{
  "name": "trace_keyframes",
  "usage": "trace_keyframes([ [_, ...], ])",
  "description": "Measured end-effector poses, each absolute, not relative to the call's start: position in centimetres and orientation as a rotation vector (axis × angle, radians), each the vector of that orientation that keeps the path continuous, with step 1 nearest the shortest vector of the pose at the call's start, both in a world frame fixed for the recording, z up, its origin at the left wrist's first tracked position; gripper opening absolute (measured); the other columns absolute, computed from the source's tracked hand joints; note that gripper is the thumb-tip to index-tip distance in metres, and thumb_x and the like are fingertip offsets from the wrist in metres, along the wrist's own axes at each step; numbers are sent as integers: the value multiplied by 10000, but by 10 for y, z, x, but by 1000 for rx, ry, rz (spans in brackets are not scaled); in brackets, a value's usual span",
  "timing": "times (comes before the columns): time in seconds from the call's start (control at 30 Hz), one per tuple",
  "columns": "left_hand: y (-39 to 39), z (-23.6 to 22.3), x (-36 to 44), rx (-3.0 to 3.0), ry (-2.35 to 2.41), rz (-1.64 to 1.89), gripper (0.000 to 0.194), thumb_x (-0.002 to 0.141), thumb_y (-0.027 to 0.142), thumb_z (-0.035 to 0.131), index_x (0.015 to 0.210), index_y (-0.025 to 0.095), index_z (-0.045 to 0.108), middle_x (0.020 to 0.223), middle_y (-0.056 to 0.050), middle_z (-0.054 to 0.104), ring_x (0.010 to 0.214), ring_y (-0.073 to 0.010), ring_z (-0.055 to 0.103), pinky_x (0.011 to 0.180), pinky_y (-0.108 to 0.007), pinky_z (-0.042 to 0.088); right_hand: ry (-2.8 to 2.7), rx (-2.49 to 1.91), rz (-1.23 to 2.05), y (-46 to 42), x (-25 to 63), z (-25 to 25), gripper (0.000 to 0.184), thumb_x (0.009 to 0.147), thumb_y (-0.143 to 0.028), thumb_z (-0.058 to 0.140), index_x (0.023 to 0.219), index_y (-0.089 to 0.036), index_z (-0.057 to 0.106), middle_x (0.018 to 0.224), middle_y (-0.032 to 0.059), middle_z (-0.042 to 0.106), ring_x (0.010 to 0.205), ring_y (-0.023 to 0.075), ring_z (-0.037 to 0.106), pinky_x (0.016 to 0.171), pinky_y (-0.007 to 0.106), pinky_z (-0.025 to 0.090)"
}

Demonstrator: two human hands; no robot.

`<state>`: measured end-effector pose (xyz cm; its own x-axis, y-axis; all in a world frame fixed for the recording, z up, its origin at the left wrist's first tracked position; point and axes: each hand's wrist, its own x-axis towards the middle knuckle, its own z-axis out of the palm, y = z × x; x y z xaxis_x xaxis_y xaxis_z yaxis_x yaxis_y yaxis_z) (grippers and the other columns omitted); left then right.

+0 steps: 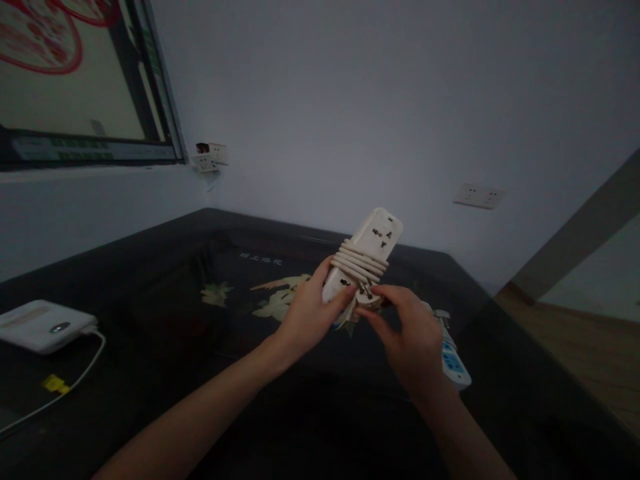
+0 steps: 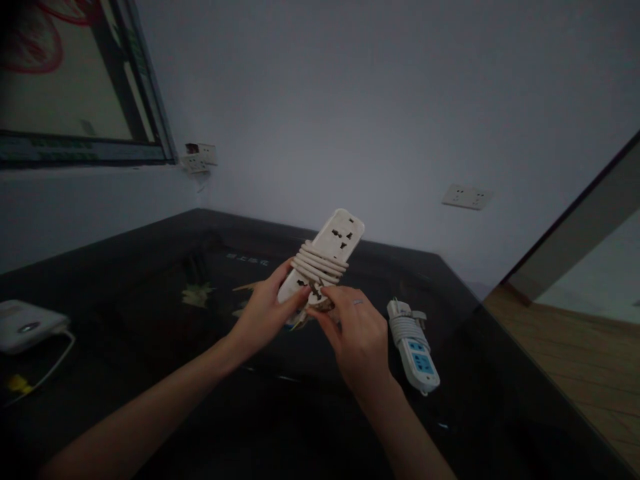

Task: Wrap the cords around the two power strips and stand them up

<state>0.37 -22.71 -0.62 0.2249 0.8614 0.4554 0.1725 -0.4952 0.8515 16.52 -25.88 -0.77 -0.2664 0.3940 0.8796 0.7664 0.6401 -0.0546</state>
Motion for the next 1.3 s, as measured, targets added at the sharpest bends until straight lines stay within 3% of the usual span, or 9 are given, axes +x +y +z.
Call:
trace_keyframes([
  [0.13,-236,-5,9,1720,768,1203,483,856,413,577,1260,161,503,1199,-121,647,1072,-247,606,924,-388,474,-1654,-854,-366,-270,164,-5,283,824,-336,682,1068,-264,557,820,21,645,703,182,613,610,326,495],
  [0.27,-246,-3,13,1490,577,1083,504,828,393,619,1271,172,524,1246,-110,629,1116,-253,592,947,-379,463,-1622,-754,-337,-283,164,0,316,818,-353,684,1103,-290,563,852,33,641,786,218,603,669,361,477],
  [0.53,-250,12,-4,1237,434,1030,797,630,244,780,1349,162,445,1204,-151,627,1046,-253,619,799,-302,525,-1816,-719,-426,-285,161,7,482,868,-145,589,1309,-298,471,987,57,648,945,238,569,810,402,468],
  [0.73,-249,15,-6,1262,380,978,742,627,255,807,1295,188,493,1147,-128,645,885,-207,650,671,-265,543,-1790,-693,-339,-284,159,2,603,842,-63,578,1369,-317,434,998,48,629,950,225,558,799,388,469],
  [0.87,-251,15,-3,1246,390,956,727,652,286,796,1296,171,480,1098,-124,657,780,-166,644,626,-254,535,-1710,-705,-224,-288,157,-2,579,832,-70,604,1335,-331,483,970,36,636,933,221,560,780,380,469],
  [1.07,-246,13,-5,1432,550,1094,675,650,342,764,1236,111,521,1067,-124,664,811,-179,626,688,-271,506,-1714,-691,-194,-286,155,-3,549,829,-55,613,1307,-304,508,991,22,642,939,189,564,791,352,477],
  [1.3,-245,15,-7,1482,567,1033,637,662,324,747,1224,133,515,1016,-93,666,776,-175,617,697,-285,480,-1754,-681,-314,-284,157,0,498,835,-65,610,1298,-232,533,975,33,645,919,173,568,773,321,481],
])
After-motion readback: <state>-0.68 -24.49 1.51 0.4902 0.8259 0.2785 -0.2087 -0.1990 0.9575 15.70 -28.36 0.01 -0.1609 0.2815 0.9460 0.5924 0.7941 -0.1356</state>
